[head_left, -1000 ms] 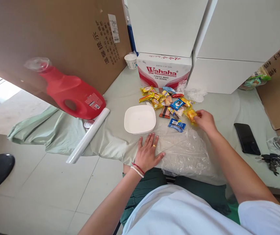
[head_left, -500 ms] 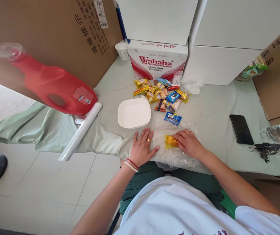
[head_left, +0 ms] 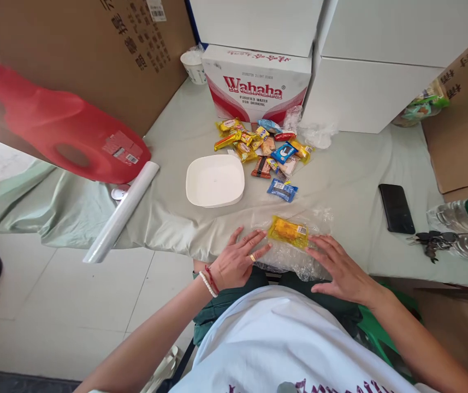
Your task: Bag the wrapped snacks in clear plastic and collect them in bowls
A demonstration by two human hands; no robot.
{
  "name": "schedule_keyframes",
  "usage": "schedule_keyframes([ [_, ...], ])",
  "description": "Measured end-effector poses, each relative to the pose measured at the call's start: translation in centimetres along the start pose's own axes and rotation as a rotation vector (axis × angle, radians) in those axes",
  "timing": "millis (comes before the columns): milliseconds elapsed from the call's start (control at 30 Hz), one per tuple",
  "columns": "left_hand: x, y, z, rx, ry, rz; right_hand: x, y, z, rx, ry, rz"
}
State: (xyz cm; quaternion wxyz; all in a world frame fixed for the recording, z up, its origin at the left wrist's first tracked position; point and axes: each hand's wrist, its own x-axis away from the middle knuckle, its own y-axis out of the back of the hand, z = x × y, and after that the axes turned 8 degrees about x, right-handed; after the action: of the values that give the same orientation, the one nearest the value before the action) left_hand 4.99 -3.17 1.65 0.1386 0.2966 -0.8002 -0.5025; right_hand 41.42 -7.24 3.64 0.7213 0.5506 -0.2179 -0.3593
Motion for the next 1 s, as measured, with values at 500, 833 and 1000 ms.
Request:
schedule_keyframes([
  [500,-4.9,2.8,4.6,0.419,0.299,-0.225,-3.2,1.3,-0.9,-0.716,-0.615,-0.103],
  [833,-10.7,0.6,3.6,0.066,0.7,-0.441,-4.8,4.1,-6.3,0.012,-0.718,-0.183],
  [1000,-11.0,0.2,3.6,0.083,0.763,-0.402,-13.5,3.6,-6.8,-0.147,-0.659,-0.03],
])
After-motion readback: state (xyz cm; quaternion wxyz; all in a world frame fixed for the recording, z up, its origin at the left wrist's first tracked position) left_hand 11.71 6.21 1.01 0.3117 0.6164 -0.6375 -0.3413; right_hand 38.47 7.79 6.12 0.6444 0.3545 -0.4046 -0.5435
